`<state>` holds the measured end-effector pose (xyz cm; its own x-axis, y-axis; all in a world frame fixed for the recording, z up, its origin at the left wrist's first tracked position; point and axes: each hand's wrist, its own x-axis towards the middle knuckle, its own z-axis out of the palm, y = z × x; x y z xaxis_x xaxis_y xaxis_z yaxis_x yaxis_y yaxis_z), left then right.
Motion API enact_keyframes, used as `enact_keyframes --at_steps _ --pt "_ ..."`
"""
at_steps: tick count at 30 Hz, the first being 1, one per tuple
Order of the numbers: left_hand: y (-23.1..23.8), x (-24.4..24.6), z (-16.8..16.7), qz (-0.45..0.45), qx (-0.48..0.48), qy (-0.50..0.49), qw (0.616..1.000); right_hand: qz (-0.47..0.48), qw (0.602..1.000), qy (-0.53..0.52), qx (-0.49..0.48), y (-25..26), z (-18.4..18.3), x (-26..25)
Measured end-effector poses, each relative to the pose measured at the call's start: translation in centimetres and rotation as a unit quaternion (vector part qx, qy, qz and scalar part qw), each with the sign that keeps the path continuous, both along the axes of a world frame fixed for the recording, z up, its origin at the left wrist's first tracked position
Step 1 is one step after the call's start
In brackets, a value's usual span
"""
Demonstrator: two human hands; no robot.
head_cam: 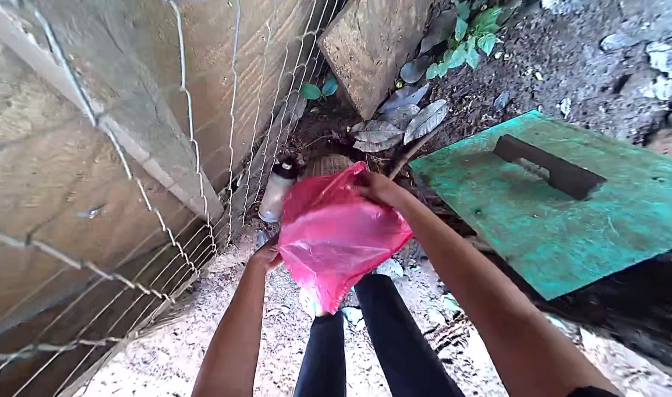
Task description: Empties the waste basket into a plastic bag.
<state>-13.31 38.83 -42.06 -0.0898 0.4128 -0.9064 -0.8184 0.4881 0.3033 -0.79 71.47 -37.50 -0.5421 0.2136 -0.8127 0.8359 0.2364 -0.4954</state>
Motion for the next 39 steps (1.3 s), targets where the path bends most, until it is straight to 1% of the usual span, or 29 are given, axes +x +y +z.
enact_keyframes --at_steps 1,3,6,7,9,11,12,14,16,18,19,21,23,24,25,26,28,29,33,36,38,39 --pt "-1.4 0.6 -0.7 -0.002 0.019 -0.001 1.0 -0.013 1.0 0.004 -0.008 -1.8 0.3 1.4" --pt "-3.1 2.3 -1.6 -0.032 0.024 0.005 0.999 -0.033 0.999 0.005 -0.018 -5.0 0.3 4.6" --pt "-4.4 5.5 -3.0 -0.078 -0.016 0.019 0.997 -0.055 0.998 -0.016 -0.015 -10.0 -0.2 9.6" --pt "-4.7 6.3 -3.6 -0.087 -0.024 0.017 0.996 -0.076 0.997 -0.02 -0.012 -11.5 -0.5 11.0" --pt "-5.5 7.8 -4.8 -0.074 -0.029 0.031 0.996 -0.148 0.989 -0.014 -0.02 -13.7 -1.1 13.1" --pt "-6.2 9.7 -5.0 -0.036 -0.052 0.054 0.997 -0.214 0.976 -0.018 -0.022 -14.8 -1.5 14.3" --pt "-6.5 10.1 -5.1 -0.01 -0.07 0.066 0.995 -0.249 0.968 -0.018 -0.02 -14.9 -1.8 14.2" --pt "-6.1 10.1 -5.6 0.032 -0.11 0.109 0.987 -0.319 0.946 -0.014 -0.053 -14.3 -2.3 13.3" --pt "-4.8 10.0 -6.7 0.04 -0.117 0.153 0.98 -0.338 0.937 -0.028 -0.083 -12.7 -2.4 11.8" --pt "-3.3 10.0 -7.1 0.049 -0.115 0.17 0.977 -0.35 0.931 -0.041 -0.097 -11.9 -3.1 10.9" --pt "-2.2 10.0 -6.7 0.054 -0.12 0.166 0.977 -0.376 0.918 -0.043 -0.115 -11.7 -3.6 10.7" --pt "0.0 9.9 -5.8 0.051 -0.155 0.155 0.974 -0.46 0.877 -0.05 -0.132 -11.5 -4.9 10.2" --pt "2.0 9.8 -5.0 0.012 -0.202 0.148 0.968 -0.531 0.835 -0.048 -0.135 -11.2 -6.2 9.5" --pt "2.6 9.7 -5.4 -0.012 -0.226 0.146 0.963 -0.546 0.826 -0.052 -0.127 -11.2 -6.9 9.1" --pt "2.7 9.5 -6.3 -0.036 -0.249 0.146 0.957 -0.544 0.829 -0.058 -0.115 -11.4 -7.4 8.7" --pt "2.6 9.5 -6.9 -0.054 -0.266 0.148 0.951 -0.521 0.845 -0.072 -0.097 -11.9 -7.5 8.3" --pt "2.5 9.9 -7.0 -0.046 -0.267 0.164 0.949 -0.44 0.892 -0.106 -0.023 -12.9 -7.8 7.7" --pt "2.3 10.1 -6.8 -0.036 -0.253 0.173 0.951 -0.415 0.902 -0.114 0.0 -13.1 -8.1 7.7" --pt "1.5 11.4 -5.8 0.025 -0.199 0.183 0.962 -0.39 0.914 -0.099 0.046 -14.4 -7.9 8.9" --pt "0.1 12.3 -6.1 0.069 -0.163 0.177 0.968 -0.379 0.918 -0.092 0.069 -14.9 -7.5 9.2" --pt "0.4 12.0 -6.8 0.09 -0.167 0.164 0.968 -0.405 0.909 -0.082 0.055 -14.6 -7.5 9.0" --pt "0.9 11.5 -7.1 0.084 -0.171 0.16 0.969 -0.432 0.898 -0.079 0.033 -14.2 -7.7 9.0"
